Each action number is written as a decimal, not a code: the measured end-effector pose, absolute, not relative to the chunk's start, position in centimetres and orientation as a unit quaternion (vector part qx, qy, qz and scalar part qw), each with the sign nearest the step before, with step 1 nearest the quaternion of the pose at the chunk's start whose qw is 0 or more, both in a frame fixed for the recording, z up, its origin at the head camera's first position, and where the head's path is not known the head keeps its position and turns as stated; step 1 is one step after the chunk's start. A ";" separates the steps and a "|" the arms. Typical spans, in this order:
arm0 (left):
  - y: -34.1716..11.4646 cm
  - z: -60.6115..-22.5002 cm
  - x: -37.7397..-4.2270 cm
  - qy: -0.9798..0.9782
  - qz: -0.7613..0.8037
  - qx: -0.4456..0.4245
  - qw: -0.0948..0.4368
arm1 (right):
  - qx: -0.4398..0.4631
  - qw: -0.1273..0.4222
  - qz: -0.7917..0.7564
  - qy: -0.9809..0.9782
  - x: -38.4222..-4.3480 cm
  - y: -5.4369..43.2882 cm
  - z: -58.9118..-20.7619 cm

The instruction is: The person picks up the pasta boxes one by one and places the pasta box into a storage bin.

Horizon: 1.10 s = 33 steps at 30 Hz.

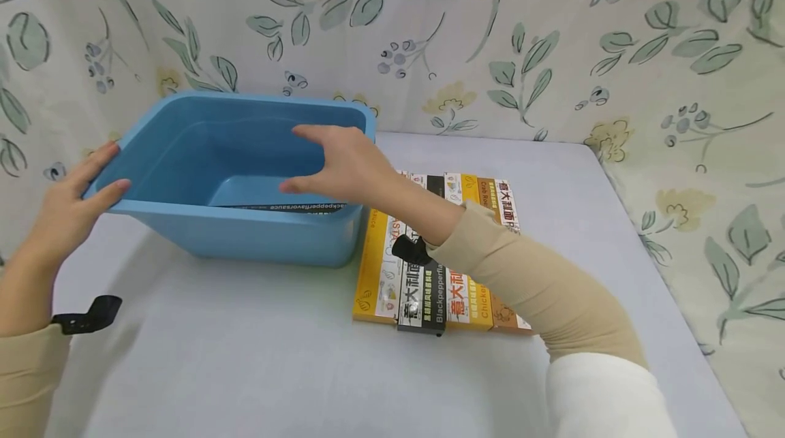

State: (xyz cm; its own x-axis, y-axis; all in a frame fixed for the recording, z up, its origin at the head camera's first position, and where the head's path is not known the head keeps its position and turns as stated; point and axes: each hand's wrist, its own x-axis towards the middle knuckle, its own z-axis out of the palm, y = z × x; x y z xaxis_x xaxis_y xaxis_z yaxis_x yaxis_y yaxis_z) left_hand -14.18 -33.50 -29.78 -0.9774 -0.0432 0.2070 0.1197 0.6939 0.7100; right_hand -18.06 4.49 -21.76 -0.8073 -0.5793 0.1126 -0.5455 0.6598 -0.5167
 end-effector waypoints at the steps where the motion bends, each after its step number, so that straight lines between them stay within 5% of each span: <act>1: -33.5 -29.8 -14.2 -0.914 -0.391 -0.022 0.105 | -0.309 0.026 -0.279 0.909 -17.9 4.6 -21.8; 33: -33.7 -30.0 -14.2 -0.915 -0.388 -0.029 0.110 | -0.235 0.009 -0.345 0.909 -15.9 9.9 -24.7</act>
